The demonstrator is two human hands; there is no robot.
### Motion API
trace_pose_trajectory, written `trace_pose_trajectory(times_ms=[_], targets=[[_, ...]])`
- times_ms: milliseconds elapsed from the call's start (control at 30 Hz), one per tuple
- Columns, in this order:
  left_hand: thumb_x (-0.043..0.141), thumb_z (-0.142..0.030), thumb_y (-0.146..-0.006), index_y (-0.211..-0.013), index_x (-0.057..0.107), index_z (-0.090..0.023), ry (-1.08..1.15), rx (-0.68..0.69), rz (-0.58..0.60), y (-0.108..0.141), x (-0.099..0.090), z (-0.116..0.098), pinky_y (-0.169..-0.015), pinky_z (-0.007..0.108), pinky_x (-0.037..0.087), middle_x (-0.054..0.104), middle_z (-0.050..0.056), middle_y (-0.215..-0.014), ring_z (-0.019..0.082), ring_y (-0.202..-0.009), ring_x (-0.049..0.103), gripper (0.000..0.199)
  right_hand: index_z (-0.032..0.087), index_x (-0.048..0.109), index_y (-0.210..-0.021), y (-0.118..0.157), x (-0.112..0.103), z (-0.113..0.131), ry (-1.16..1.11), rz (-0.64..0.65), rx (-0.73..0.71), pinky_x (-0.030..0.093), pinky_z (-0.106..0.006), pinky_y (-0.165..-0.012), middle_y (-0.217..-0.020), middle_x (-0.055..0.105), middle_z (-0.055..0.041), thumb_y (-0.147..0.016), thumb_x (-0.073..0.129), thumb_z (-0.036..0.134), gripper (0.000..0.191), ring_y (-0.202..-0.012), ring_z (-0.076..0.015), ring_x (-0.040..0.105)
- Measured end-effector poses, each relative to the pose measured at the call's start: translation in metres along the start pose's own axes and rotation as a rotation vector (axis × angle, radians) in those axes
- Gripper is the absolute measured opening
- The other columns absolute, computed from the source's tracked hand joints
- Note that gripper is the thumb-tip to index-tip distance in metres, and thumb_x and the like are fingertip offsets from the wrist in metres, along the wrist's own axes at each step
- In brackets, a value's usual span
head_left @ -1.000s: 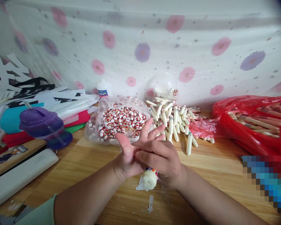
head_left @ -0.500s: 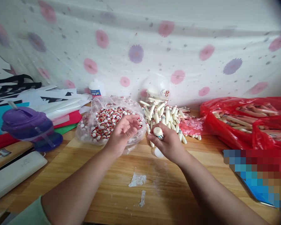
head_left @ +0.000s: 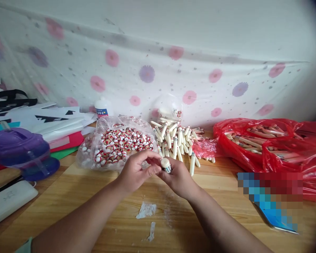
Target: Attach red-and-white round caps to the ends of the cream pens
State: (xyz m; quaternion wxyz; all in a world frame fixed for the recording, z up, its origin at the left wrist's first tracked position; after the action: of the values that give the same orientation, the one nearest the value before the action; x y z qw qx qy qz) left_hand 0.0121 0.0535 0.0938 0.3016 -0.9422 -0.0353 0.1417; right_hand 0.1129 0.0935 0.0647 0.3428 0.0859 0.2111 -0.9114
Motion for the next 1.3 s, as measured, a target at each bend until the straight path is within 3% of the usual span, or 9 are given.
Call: trace_pose_trajectory(times_ms=[100,233,433,700,867,967,1100,1200,1300], targets=[[0.064,-0.026,-0.081,-0.093,0.065,-0.020,0.081,-0.072,-0.108,0.000,-0.011,0.008,-0.065,0.021,0.049,0.066,0.000,-0.079,0.011,-0.073,0.062,0.013,0.015,0.060,-0.075,0.003,0.002,-0.017,-0.502,-0.049,0.175,0.033,-0.019,-0.043,-0.056,0.054,0.0040,-0.074,0.069,0.030,0.017,-0.044,-0.0065,0.044],[0.063,-0.016,-0.082,-0.087,0.067,-0.019,-0.132,0.092,-0.125,0.002,-0.009,-0.014,-0.072,0.021,0.050,0.068,0.001,-0.083,0.010,-0.080,0.064,0.008,0.014,0.065,-0.074,0.008,0.009,-0.019,-0.895,-0.050,0.244,0.033,-0.017,-0.039,-0.053,0.059,0.0029,-0.066,0.075,0.026,0.017,-0.037,-0.0050,0.045],[0.065,-0.008,-0.078,-0.092,0.065,-0.019,-0.276,0.308,-0.115,0.009,0.003,-0.045,-0.077,0.022,0.052,0.069,0.002,-0.084,0.011,-0.082,0.065,0.017,0.014,0.064,-0.071,0.010,0.014,-0.013,-1.004,-0.046,0.258,0.032,-0.015,-0.038,-0.053,0.060,0.0031,-0.067,0.078,0.030,0.022,-0.035,-0.0031,0.045],[0.067,-0.013,-0.078,-0.096,0.064,-0.024,-0.326,0.338,-0.092,0.013,0.009,-0.050,-0.073,0.023,0.052,0.068,0.002,-0.084,0.011,-0.080,0.064,0.022,0.018,0.050,-0.068,0.013,0.028,-0.015,-1.069,0.039,0.285,0.033,-0.015,-0.040,-0.043,0.044,0.0100,-0.065,0.082,0.038,0.038,-0.035,-0.0025,0.034],[0.069,-0.024,-0.078,-0.112,0.059,-0.025,-0.191,0.235,-0.015,0.013,0.013,-0.034,-0.078,0.025,0.050,0.065,0.001,-0.089,0.012,-0.082,0.061,0.035,0.019,0.046,-0.073,0.013,0.029,-0.017,-0.896,0.048,0.234,0.028,-0.016,-0.038,-0.049,0.039,0.0103,-0.070,0.073,0.052,0.043,-0.037,-0.0027,0.028],[0.060,-0.037,-0.084,-0.127,0.048,-0.025,-0.046,0.040,0.039,0.012,0.015,-0.015,-0.071,0.025,0.049,0.062,0.001,-0.085,0.013,-0.077,0.059,0.046,0.018,0.051,-0.081,0.011,0.021,-0.006,-0.505,0.036,0.102,0.039,-0.019,-0.049,-0.064,0.051,0.0042,-0.080,0.066,0.045,0.031,-0.052,-0.0070,0.045],[0.058,-0.030,-0.084,-0.101,0.063,-0.020,-0.179,-0.063,0.073,0.009,0.016,-0.007,-0.069,0.024,0.045,0.063,0.002,-0.082,0.012,-0.073,0.057,0.020,0.017,0.055,-0.107,0.013,0.013,0.012,0.052,0.138,-0.020,0.046,-0.029,-0.080,-0.098,0.061,-0.0051,-0.085,0.059,0.024,0.024,-0.088,-0.0153,0.056],[0.059,-0.032,-0.084,-0.091,0.063,-0.018,-0.052,-0.189,-0.037,0.005,0.005,0.009,-0.062,0.023,0.043,0.060,-0.001,-0.071,0.010,-0.065,0.053,0.017,0.020,0.049,-0.126,0.016,-0.004,0.004,0.198,0.240,0.050,0.047,-0.026,-0.069,-0.090,0.063,-0.0026,-0.085,0.057,0.019,0.042,-0.075,-0.0135,0.056],[0.062,-0.039,-0.082,-0.089,0.059,-0.017,0.281,-0.356,-0.201,0.007,-0.006,0.038,-0.058,0.020,0.042,0.056,-0.003,-0.064,0.008,-0.060,0.052,0.023,0.022,0.053,-0.125,0.014,-0.038,-0.006,0.152,0.137,0.118,0.043,-0.022,-0.053,-0.074,0.061,0.0006,-0.083,0.062,0.023,0.044,-0.057,-0.0107,0.051]])
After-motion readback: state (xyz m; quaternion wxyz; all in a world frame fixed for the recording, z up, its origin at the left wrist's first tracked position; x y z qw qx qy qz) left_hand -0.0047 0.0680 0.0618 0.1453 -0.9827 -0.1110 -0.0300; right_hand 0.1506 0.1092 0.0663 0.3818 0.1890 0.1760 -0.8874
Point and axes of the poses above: each hand's wrist, its own y-axis away from the middle knuckle, its own x-axis out of the palm, z = x × y, the point moved 9 cm from there along -y, towards the middle knuckle
